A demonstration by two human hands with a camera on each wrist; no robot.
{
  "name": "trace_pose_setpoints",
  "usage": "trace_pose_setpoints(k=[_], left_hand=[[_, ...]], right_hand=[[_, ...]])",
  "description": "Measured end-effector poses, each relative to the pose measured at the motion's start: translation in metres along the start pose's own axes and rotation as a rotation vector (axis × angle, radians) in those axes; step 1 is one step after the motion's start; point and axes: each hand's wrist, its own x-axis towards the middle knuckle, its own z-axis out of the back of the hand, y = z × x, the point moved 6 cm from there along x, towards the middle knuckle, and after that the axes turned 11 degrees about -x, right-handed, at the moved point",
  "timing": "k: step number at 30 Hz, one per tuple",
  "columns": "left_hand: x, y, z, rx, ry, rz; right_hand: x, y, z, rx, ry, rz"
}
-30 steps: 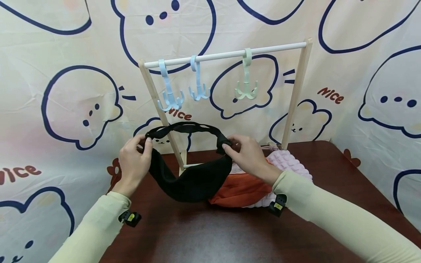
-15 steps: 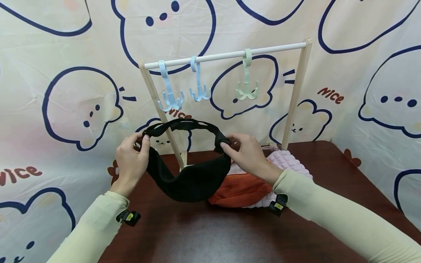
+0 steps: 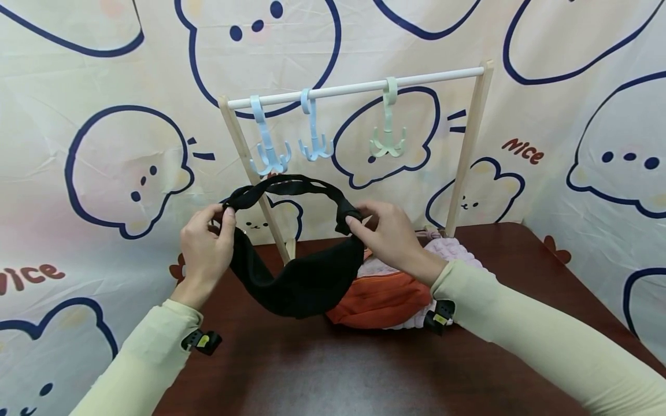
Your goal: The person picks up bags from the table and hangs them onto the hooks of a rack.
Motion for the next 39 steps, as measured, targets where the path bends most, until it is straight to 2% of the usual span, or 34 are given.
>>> trace_pose_setpoints(k=[9, 29, 39], left_hand=[[0.005, -0.008, 0.000, -0.011, -0.005, -0.015], [0.014, -0.021, -0.001, -0.078, -0.041, -0.028], [0.021, -0.026, -0.001, -0.104, -0.033, -0.012]], right_hand=[[0.001, 0.004, 0.001, 0.045, -0.030, 0.001], [0.011, 0.014, 0.013, 0.049, -0.107, 0.027], [0.019, 0.020, 0.015, 0.051, -0.125, 0.045]])
